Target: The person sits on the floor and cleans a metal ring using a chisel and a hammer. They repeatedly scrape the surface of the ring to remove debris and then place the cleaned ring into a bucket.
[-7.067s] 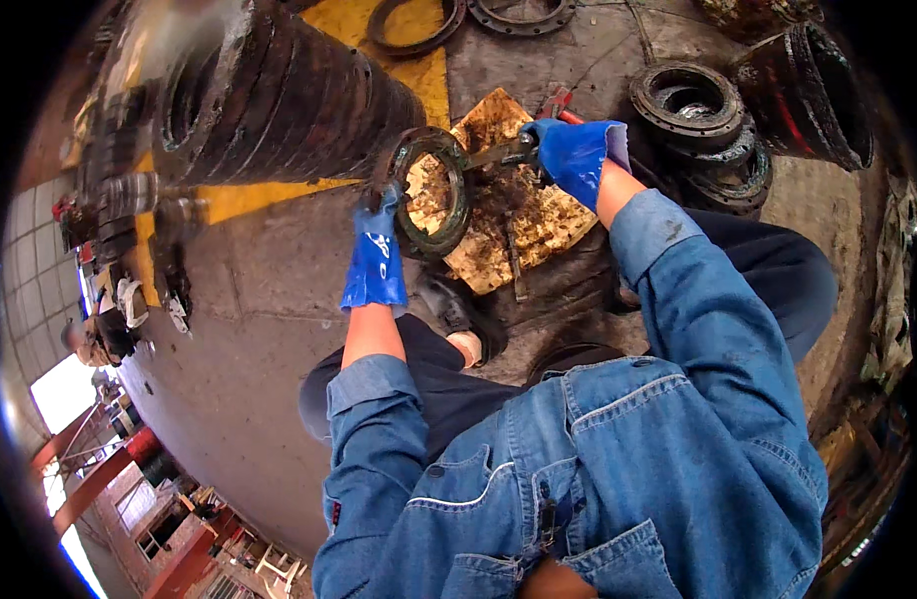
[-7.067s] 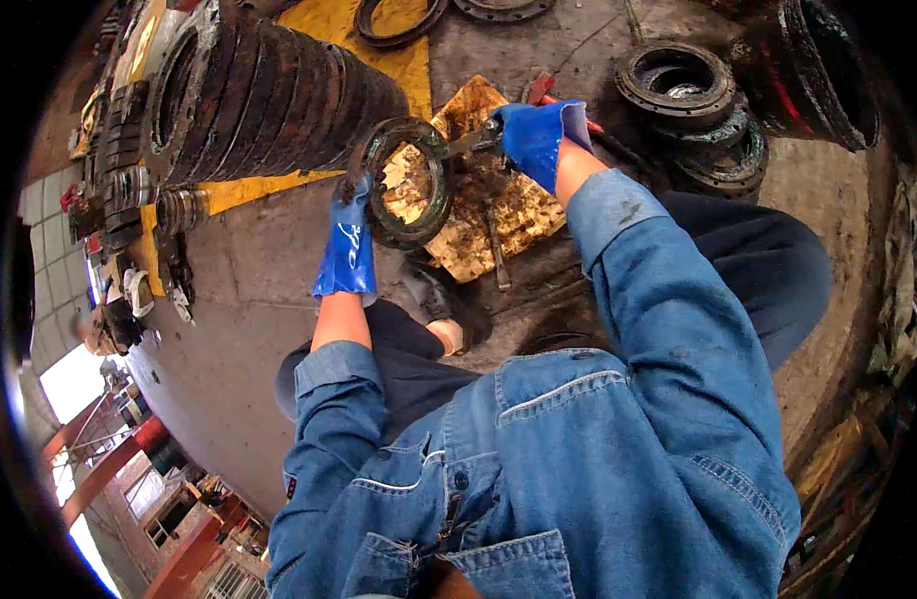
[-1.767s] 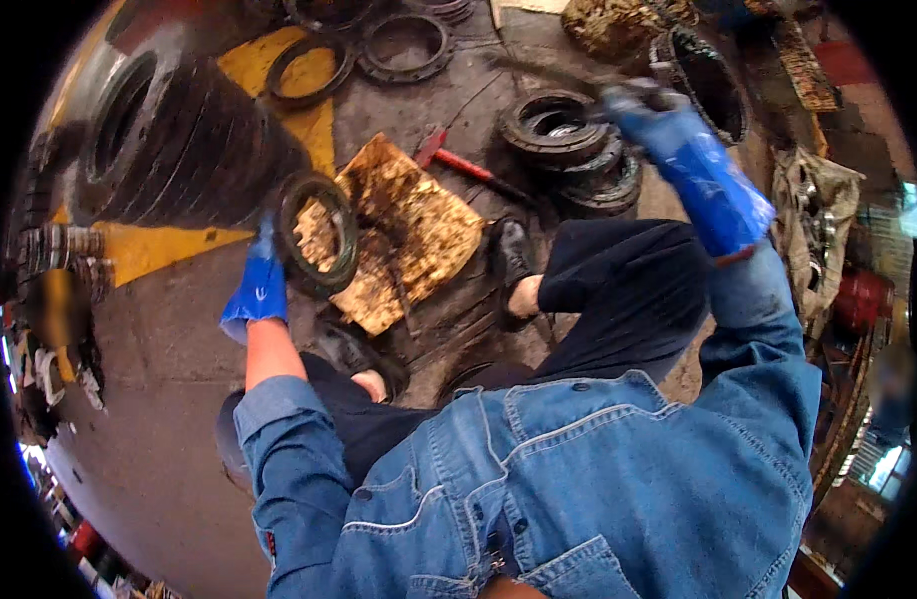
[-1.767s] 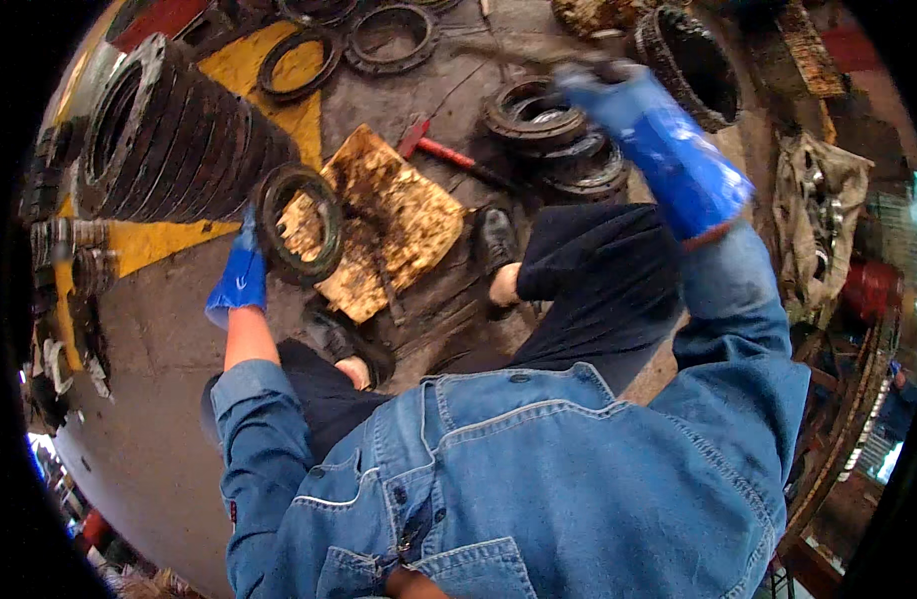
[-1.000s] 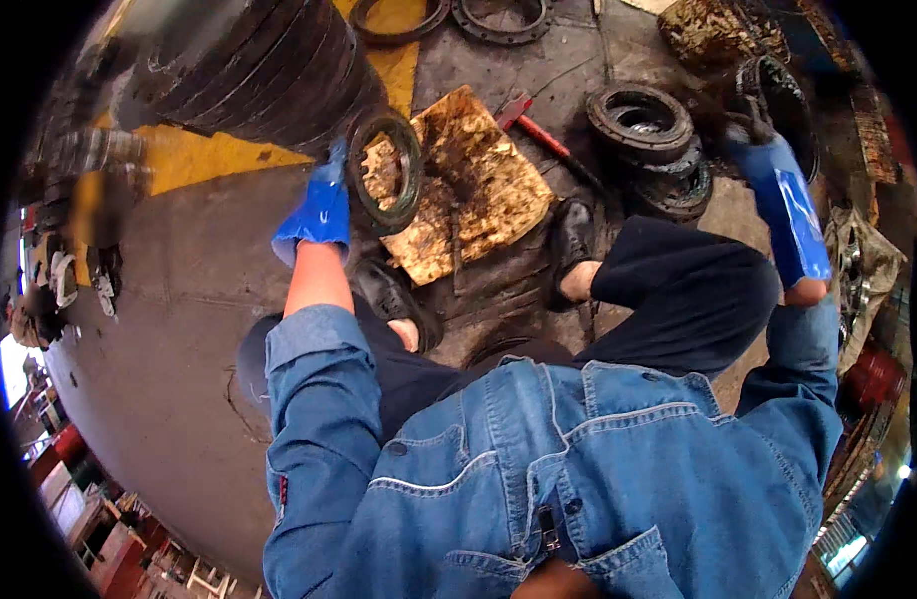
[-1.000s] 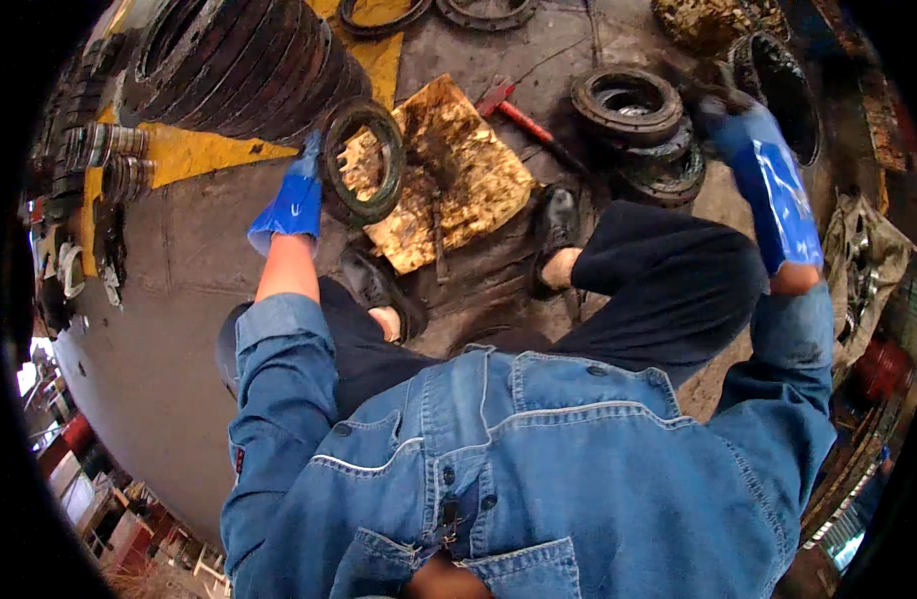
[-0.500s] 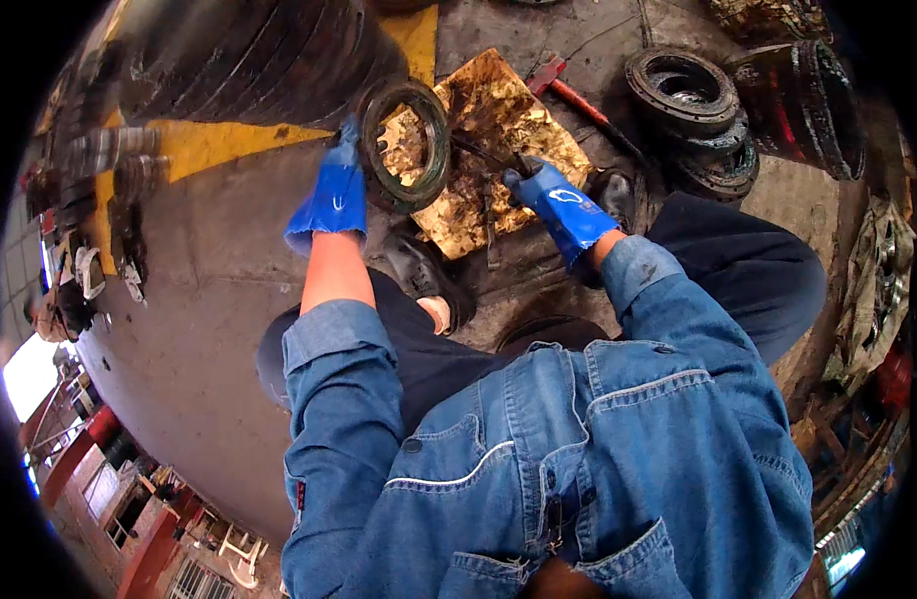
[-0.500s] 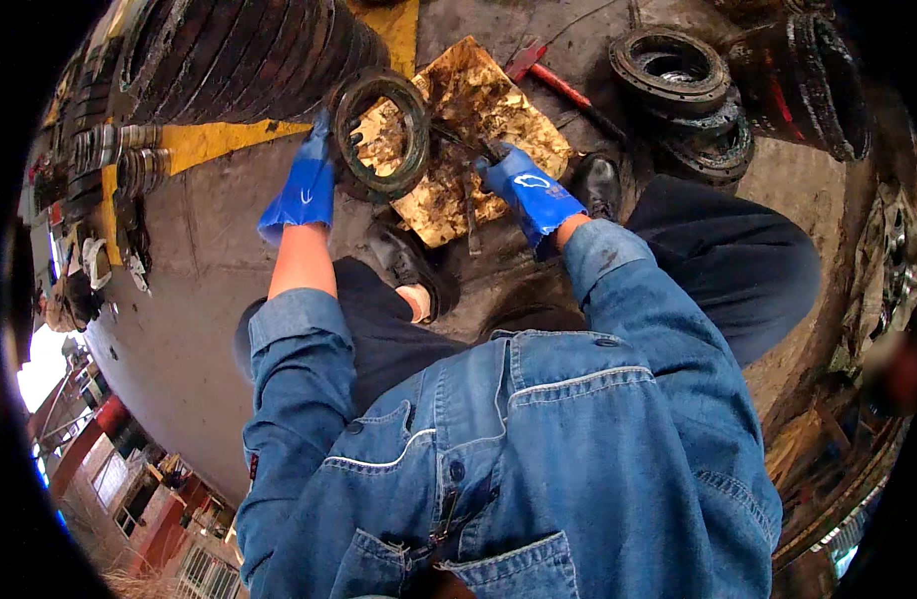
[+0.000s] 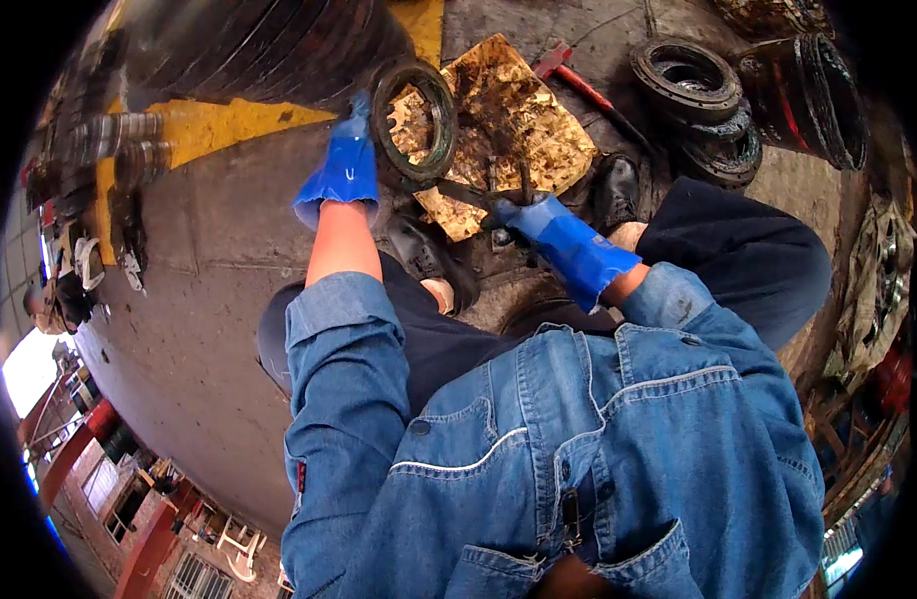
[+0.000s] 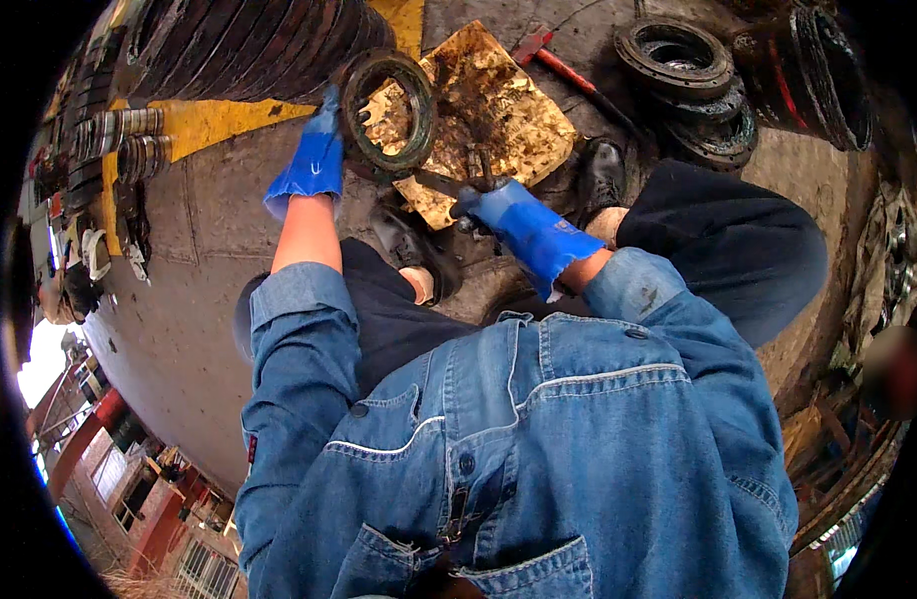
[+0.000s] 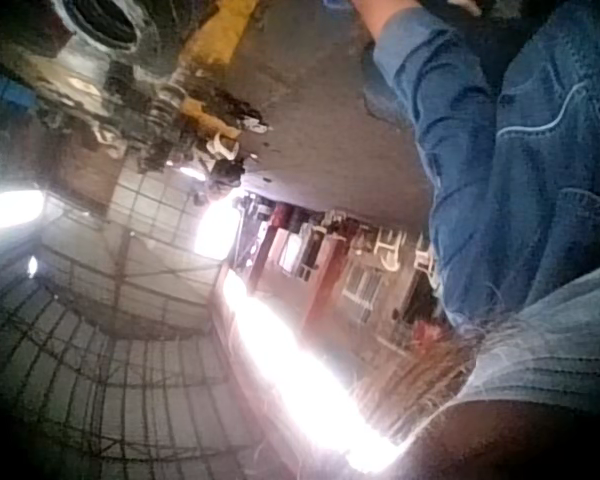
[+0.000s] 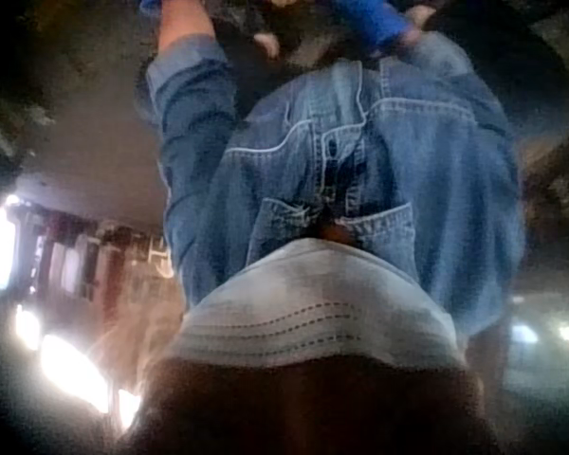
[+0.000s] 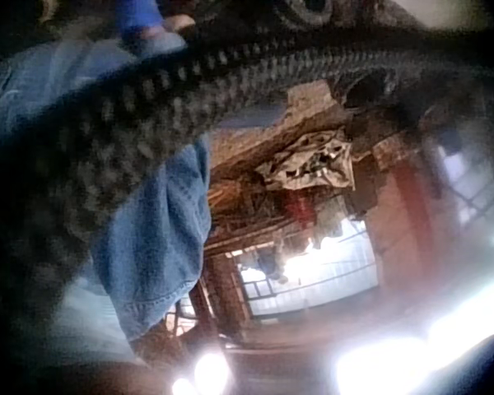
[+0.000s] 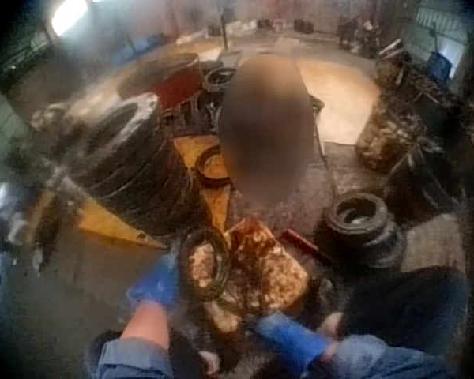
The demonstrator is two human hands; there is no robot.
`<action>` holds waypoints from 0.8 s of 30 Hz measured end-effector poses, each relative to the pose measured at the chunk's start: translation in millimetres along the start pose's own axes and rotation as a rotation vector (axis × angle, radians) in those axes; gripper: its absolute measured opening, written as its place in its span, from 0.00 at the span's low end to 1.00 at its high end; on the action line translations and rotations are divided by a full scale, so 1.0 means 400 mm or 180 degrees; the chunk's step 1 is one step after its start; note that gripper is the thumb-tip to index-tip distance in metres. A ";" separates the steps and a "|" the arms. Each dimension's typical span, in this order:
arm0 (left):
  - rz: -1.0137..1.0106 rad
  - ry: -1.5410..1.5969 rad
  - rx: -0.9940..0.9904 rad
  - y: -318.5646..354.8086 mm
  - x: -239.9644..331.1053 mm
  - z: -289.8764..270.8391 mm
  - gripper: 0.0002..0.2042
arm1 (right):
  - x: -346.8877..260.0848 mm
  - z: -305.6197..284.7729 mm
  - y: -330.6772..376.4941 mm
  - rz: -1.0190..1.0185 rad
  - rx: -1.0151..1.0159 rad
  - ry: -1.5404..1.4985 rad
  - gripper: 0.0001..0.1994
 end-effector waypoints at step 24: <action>0.0528 -0.0237 0.0061 0.005 0.011 -0.009 0.27 | -0.202 -0.176 -0.072 -0.0760 0.0010 0.0119 0.14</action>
Point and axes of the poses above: each hand's wrist, its own y-axis away from the middle knuckle, its own z-axis out of the palm, x = y × z, the point moved 10 cm from there along -y, towards the middle knuckle, and after that the axes turned 3 degrees about z, right-handed, at the moved point
